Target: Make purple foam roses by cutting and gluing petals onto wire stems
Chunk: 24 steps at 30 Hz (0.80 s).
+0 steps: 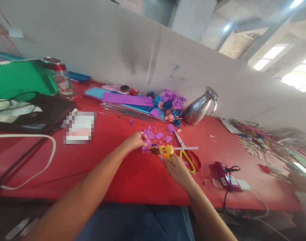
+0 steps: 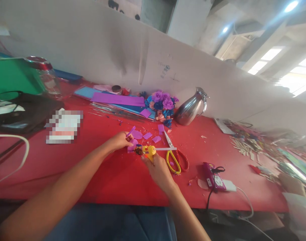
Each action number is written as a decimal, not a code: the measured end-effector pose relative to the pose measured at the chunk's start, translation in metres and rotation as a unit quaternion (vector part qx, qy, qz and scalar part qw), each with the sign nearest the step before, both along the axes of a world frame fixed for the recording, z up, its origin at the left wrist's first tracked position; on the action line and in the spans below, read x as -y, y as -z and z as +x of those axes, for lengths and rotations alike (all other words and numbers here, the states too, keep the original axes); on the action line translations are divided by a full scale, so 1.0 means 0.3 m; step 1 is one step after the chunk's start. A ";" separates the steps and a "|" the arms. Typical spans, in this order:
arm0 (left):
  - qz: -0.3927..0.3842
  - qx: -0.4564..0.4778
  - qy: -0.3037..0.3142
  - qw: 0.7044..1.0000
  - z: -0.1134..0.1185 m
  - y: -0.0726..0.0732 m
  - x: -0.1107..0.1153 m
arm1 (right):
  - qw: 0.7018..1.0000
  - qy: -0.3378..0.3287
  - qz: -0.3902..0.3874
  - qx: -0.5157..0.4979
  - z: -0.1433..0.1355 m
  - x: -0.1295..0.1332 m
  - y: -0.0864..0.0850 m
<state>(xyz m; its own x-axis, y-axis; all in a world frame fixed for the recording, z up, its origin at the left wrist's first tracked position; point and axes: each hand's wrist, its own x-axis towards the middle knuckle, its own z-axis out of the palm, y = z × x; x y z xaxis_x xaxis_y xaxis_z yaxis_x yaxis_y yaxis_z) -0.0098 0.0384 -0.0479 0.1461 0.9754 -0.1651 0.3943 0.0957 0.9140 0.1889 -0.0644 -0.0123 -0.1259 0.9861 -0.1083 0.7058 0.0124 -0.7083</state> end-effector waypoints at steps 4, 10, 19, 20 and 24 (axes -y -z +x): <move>0.001 -0.004 -0.004 1.000 -0.002 -0.002 -0.002 | 1.000 0.002 0.000 0.017 0.012 -0.005 -0.013; -0.001 -0.001 -0.015 1.000 0.000 -0.005 0.001 | 1.000 0.002 -0.006 0.024 0.038 -0.012 -0.023; -0.013 0.010 -0.020 1.000 0.004 -0.028 0.016 | 1.000 0.009 -0.001 0.023 0.057 -0.001 -0.019; -0.015 0.010 -0.020 1.000 0.005 -0.032 0.017 | 1.000 0.011 -0.001 0.027 0.059 0.001 -0.022; -0.025 0.013 -0.016 0.999 0.004 -0.037 0.017 | 0.999 0.042 0.005 -0.005 0.091 -0.011 -0.032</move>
<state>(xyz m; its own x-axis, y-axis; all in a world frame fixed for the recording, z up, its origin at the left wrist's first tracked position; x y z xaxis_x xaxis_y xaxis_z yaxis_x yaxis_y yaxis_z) -0.0086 0.0333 -0.0367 0.1206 0.9702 -0.2102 0.3667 0.1532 0.9176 0.2162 -0.0610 -0.0027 -0.0439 0.9943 -0.0973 0.6973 -0.0393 -0.7157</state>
